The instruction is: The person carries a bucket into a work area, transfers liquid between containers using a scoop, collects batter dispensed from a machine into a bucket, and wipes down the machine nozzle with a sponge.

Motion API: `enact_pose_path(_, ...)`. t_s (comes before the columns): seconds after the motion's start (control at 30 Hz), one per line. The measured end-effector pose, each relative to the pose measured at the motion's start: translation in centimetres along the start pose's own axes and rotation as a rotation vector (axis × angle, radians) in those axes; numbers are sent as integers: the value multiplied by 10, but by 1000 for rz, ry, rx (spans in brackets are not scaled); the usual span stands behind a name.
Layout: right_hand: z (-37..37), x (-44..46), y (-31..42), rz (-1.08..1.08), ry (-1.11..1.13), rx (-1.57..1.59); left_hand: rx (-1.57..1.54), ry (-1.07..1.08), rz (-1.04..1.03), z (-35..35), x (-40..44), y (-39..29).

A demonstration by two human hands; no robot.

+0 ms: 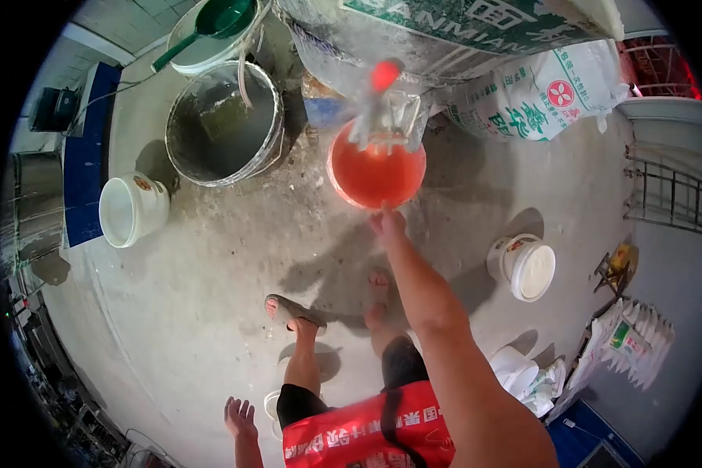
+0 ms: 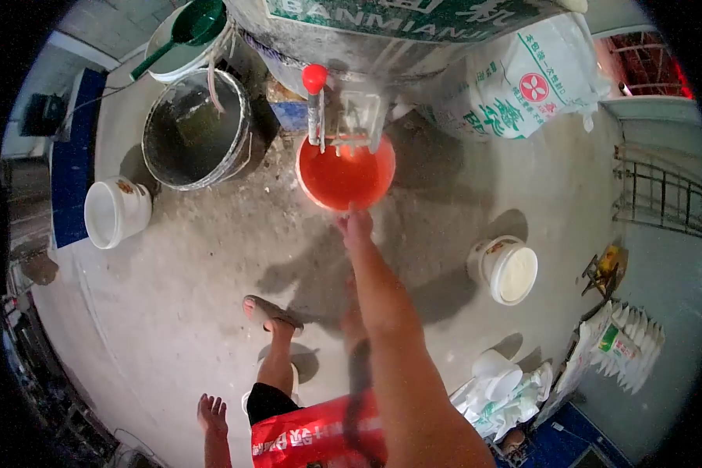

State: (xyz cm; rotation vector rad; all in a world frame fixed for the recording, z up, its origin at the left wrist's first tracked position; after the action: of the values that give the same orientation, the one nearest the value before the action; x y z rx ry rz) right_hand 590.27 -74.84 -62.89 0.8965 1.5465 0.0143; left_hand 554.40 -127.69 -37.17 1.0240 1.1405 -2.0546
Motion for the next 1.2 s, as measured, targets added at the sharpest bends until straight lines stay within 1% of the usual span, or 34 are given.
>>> enact_pose_path(0.03,-5,-12,3,-33,-11,-36,4,-16,5,1,-1,0)
enact_pose_path(0.13,-40,-79,54,233,-17,-292,-14,-33,16,10,-5,10)
enact_pose_path(0.2,-83,-130,102,818,48,-335,-10,-49,37,8,-16,8)
enact_pose_path(0.27,-164,-225,178,1004,259,-309,-9,-31,36,2,-33,3)
enact_pose_path(0.33,-225,-279,234,1292,304,-306,-14,7,19,-6,-47,-6)
enact_pose_path(0.4,-262,-276,255,1246,335,-476,-39,43,-17,-14,-62,-18)
enact_pose_path(0.43,-264,-261,250,1188,301,-476,-44,55,-32,-22,-75,-28)
enact_pose_path(0.47,-263,-251,245,1131,264,-477,-47,66,-47,-27,-87,-34)
enact_pose_path(0.5,-252,-274,240,1116,207,-525,-52,79,-63,-32,-97,-40)
enact_pose_path(0.53,-239,-286,231,1129,229,-608,-55,90,-79,-35,-109,-46)
enact_pose_path(0.57,-222,-291,211,1027,273,-731,-26,96,-89,-41,-126,-52)
enact_pose_path(0.6,-201,-306,195,1127,216,-796,-34,108,-97,-46,-136,-53)
enact_pose_path(0.63,-185,-309,177,1188,324,-787,-41,112,-102,-43,-147,-52)
enact_pose_path(0.7,-142,-302,122,1070,272,-1011,-59,121,-102,-34,-160,-46)
enact_pose_path(0.8,-96,-280,79,723,347,-1142,-23,107,-99,-23,-182,-36)
enact_pose_path(0.9,-87,-291,93,822,445,-1150,-8,94,-71,-4,-195,-29)
enact_pose_path(1.0,-54,-304,128,778,307,-1092,31,111,-58,12,-206,-23)
enact_pose_path(1.07,-14,-317,149,903,120,-1226,34,147,-69,20,-212,-26)
enact_pose_path(1.13,48,-309,153,691,32,-1292,28,181,-79,34,-217,-27)
enact_pose_path(1.2,104,-338,177,602,0,-1326,5,184,-80,46,-211,-26)
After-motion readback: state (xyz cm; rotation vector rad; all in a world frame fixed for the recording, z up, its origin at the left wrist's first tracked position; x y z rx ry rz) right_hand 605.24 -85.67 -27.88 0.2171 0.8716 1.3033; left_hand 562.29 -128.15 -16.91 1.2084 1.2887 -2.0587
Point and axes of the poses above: each hand's wrist, its own x-axis towards the middle knuckle, its own z-axis out of the back of the hand, y = z × x, the point moved 7 cm from there along x, towards the middle knuckle, and after that the axes turned 5 degrees about y, right-handed, at the moved point
